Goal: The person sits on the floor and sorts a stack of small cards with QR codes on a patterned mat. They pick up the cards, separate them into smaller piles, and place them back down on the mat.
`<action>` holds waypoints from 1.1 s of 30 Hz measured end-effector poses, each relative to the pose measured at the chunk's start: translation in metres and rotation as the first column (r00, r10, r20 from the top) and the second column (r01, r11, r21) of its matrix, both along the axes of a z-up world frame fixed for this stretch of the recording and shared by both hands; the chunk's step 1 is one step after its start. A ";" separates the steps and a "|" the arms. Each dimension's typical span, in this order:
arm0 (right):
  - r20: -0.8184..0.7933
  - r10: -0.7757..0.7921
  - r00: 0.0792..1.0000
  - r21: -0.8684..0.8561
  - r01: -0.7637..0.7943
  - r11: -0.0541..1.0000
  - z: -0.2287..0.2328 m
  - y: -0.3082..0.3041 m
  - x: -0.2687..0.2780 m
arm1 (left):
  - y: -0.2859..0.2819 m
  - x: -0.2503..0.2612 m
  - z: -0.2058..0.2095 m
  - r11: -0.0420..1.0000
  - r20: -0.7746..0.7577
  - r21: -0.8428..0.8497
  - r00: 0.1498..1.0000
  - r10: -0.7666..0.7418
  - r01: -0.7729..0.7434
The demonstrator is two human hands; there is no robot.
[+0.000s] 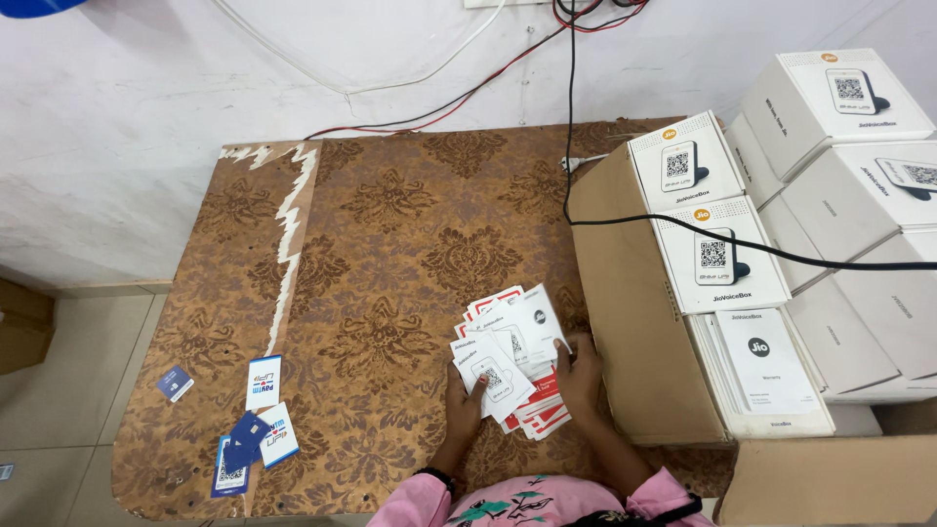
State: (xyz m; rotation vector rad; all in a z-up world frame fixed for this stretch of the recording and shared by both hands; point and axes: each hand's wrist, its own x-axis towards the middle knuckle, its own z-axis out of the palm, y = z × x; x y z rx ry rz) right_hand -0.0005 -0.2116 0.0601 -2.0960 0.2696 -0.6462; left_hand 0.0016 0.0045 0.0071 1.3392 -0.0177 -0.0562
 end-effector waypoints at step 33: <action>0.158 0.374 0.914 0.172 -0.399 0.901 0.006 0.026 0.004 | -0.051 0.021 0.079 0.976 0.310 0.203 0.940 -0.144 0.082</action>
